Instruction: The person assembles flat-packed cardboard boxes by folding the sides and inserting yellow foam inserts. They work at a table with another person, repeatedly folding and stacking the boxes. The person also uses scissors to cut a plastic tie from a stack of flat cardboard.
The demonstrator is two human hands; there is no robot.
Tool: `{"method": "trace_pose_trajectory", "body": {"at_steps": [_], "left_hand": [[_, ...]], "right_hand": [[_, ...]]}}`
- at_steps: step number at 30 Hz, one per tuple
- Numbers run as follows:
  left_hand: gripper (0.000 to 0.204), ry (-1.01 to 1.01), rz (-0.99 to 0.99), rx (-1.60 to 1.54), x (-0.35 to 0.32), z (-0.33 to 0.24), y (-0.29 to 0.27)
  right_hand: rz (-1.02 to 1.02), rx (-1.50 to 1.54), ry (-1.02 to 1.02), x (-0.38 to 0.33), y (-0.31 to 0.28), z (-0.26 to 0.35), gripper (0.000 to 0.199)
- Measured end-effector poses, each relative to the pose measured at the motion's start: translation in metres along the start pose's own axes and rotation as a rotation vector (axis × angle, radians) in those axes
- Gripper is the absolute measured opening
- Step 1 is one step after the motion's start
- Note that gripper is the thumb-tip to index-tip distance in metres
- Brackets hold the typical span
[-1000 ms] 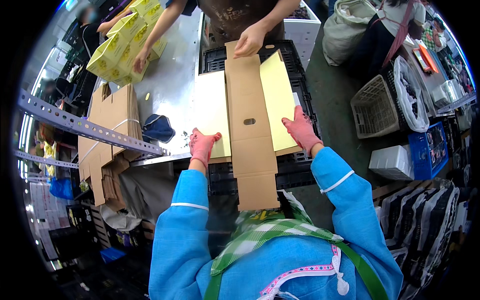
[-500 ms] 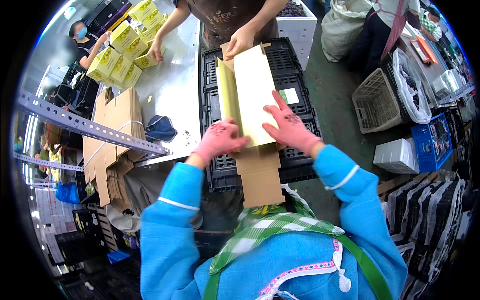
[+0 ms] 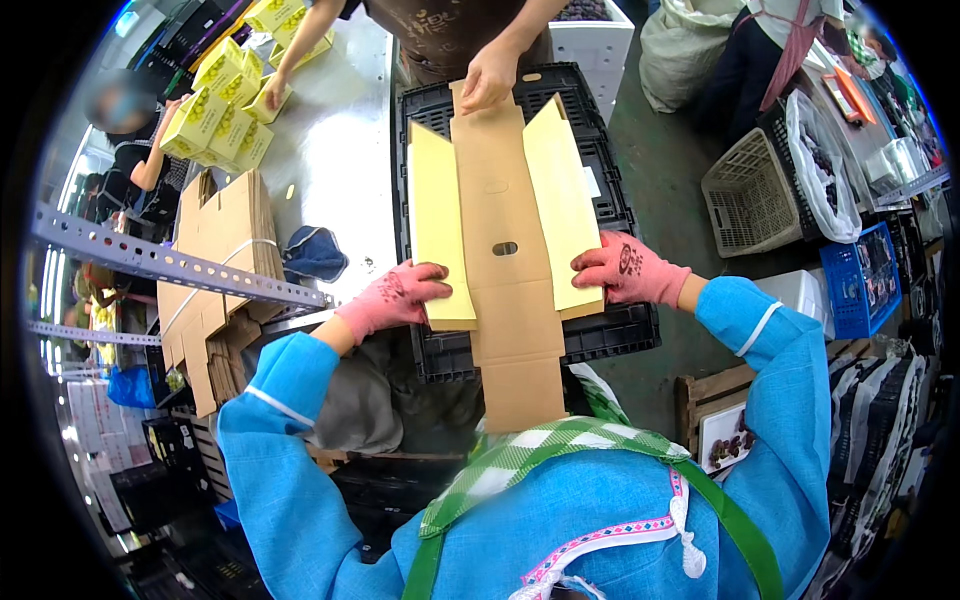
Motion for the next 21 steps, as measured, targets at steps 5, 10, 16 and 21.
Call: {"method": "trace_pose_trajectory", "body": {"at_steps": [5,10,16,21], "left_hand": [[0.013,-0.3,-0.5,-0.925,-0.021,0.014,-0.021],[0.03,-0.365,-0.914,-1.23,-0.023,0.021,-0.008],[0.048,-0.433,-0.681,-0.025,0.054,-0.034,0.026],[0.054,-0.342,-0.429,0.324,0.09,-0.056,0.039]], "right_hand": [[-0.043,0.197,0.189,0.014,-0.034,-0.011,0.028],[-0.426,0.806,0.605,0.016,-0.038,-0.032,0.011],[-0.213,-0.229,0.567,0.057,-0.016,0.014,0.045],[0.026,-0.376,0.52,0.064,0.012,0.021,0.067]]}}
Point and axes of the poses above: each hand's wrist, its own x-axis towards the middle knuckle, its own y-axis out of the palm, z = x × y, the point moved 2 cm from there along x, towards the middle knuckle, and after that the axes turned 10 degrees about -x, right-handed, at the moved point
